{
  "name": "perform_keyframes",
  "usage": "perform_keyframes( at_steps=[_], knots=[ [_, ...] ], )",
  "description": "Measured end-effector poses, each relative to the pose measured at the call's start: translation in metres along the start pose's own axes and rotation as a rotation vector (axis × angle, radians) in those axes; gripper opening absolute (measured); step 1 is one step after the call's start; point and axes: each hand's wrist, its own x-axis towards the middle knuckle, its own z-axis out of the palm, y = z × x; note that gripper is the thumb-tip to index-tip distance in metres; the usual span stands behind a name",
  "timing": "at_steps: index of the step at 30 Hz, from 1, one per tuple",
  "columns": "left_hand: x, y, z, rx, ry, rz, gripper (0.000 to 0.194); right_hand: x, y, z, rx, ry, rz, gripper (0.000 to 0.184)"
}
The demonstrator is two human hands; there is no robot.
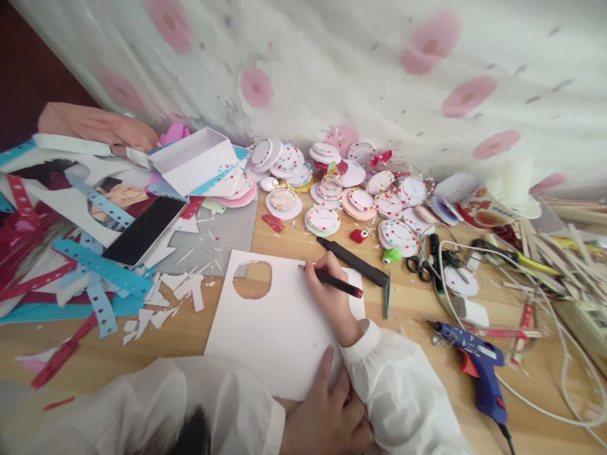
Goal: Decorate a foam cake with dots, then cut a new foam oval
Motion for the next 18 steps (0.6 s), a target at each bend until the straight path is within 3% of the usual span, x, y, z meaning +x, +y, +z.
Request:
perform_keyframes(
  at_steps=[18],
  knots=[
    [-0.0006,0.0012,0.002,-0.03,-0.007,-0.02,0.025,-0.0027,-0.0006,0.0017,0.051,-0.14,-0.009,0.022]
  ],
)
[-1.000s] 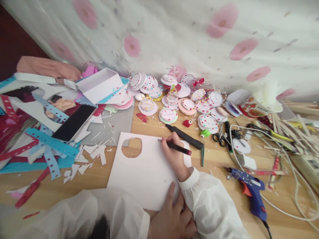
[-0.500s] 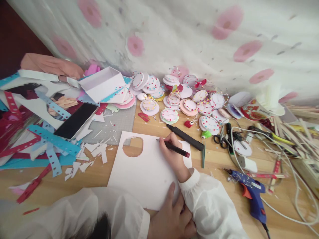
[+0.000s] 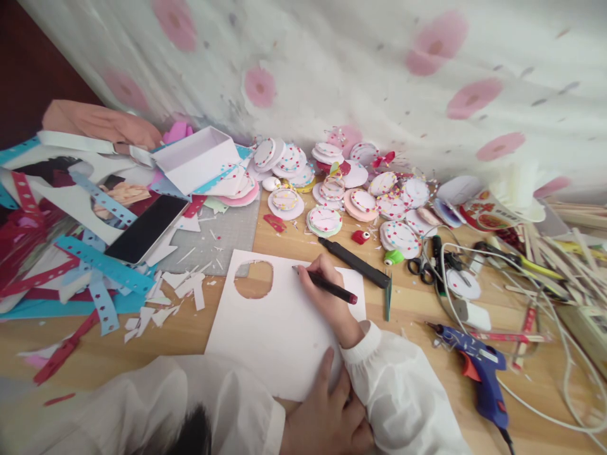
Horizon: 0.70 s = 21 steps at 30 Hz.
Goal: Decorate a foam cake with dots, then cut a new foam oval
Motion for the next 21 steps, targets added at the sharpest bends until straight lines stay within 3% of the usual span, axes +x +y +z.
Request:
perform_keyframes(
  at_steps=[6,17,21],
  knots=[
    [-0.002,-0.0003,0.0002,-0.007,-0.016,0.016,0.028,-0.0009,-0.0007,0.0009,0.01,-0.031,0.002,0.023],
    [0.0015,0.001,-0.0003,0.051,0.098,-0.042,0.028,-0.0018,0.0025,-0.0001,0.024,-0.088,0.015,0.026],
    [0.0007,0.0021,0.0018,0.039,0.045,-0.018,0.028,-0.0027,0.004,-0.0005,0.042,-0.116,0.015,0.026]
  ],
)
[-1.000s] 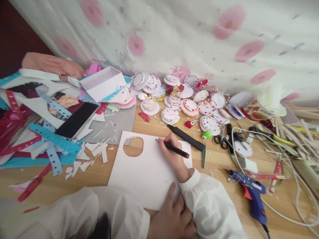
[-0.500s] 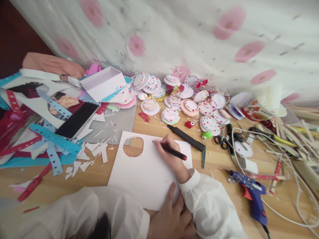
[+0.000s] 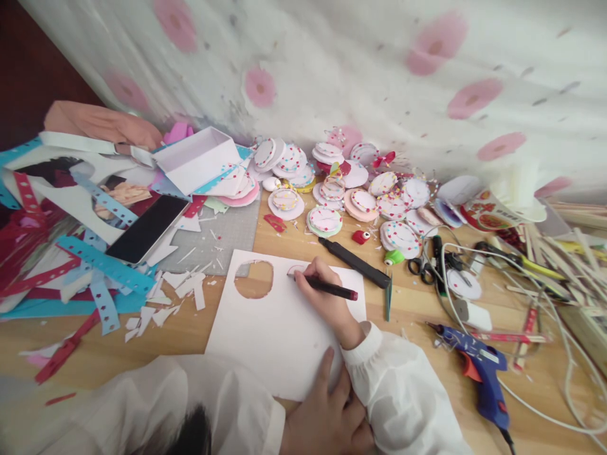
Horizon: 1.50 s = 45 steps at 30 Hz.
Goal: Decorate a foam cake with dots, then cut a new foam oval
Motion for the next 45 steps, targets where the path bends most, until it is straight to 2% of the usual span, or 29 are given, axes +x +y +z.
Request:
perform_keyframes(
  at_steps=[3,9,17,32,38,45],
  knots=[
    [0.0,-0.001,-0.001,-0.004,-0.026,0.015,0.028,-0.001,0.0,-0.001,0.007,-0.018,0.014,0.026],
    [0.001,0.0,-0.001,0.004,0.015,-0.008,0.028,-0.001,-0.003,-0.003,0.022,-0.059,0.026,0.027],
    [0.002,-0.001,-0.004,0.005,0.002,-0.012,0.025,-0.001,-0.008,-0.006,0.047,-0.11,0.042,0.026],
    [0.004,-0.001,-0.004,0.012,0.111,-0.056,0.025,0.0,-0.01,-0.011,0.084,-0.205,0.064,0.025],
    [0.004,-0.002,-0.005,0.03,0.028,-0.014,0.023,0.0,-0.011,-0.015,0.085,-0.24,0.08,0.025],
    [0.004,-0.004,-0.007,0.026,0.028,0.004,0.024,-0.001,-0.009,-0.018,0.076,-0.256,0.091,0.026]
  ],
)
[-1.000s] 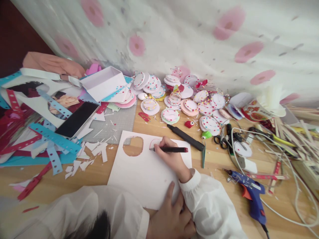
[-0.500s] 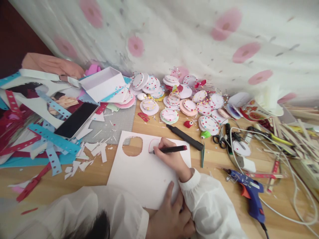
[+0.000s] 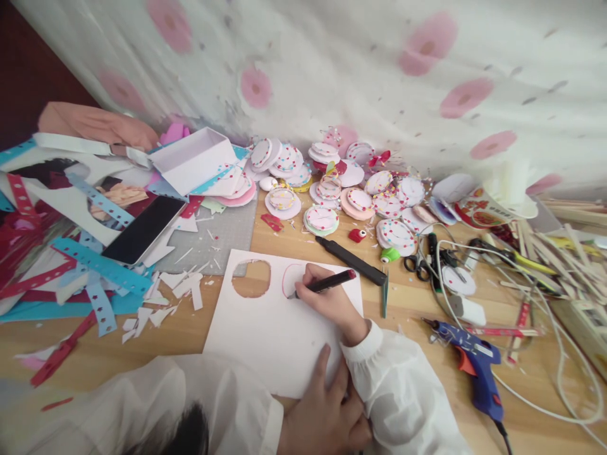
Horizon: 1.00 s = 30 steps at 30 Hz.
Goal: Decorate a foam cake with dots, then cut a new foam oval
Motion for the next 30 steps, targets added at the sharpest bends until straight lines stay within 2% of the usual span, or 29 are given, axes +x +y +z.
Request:
perform_keyframes(
  at_steps=[6,16,30],
  knots=[
    [-0.001,0.002,0.002,0.019,0.009,-0.021,0.027,-0.001,0.001,-0.003,-0.016,-0.027,0.014,0.024],
    [-0.003,-0.001,0.0,0.009,-0.062,0.043,0.029,-0.004,-0.004,-0.01,-0.054,-0.043,0.014,0.023],
    [-0.004,0.001,0.004,0.045,0.03,-0.001,0.02,-0.003,-0.004,-0.021,-0.03,-0.027,0.074,0.023]
  ],
)
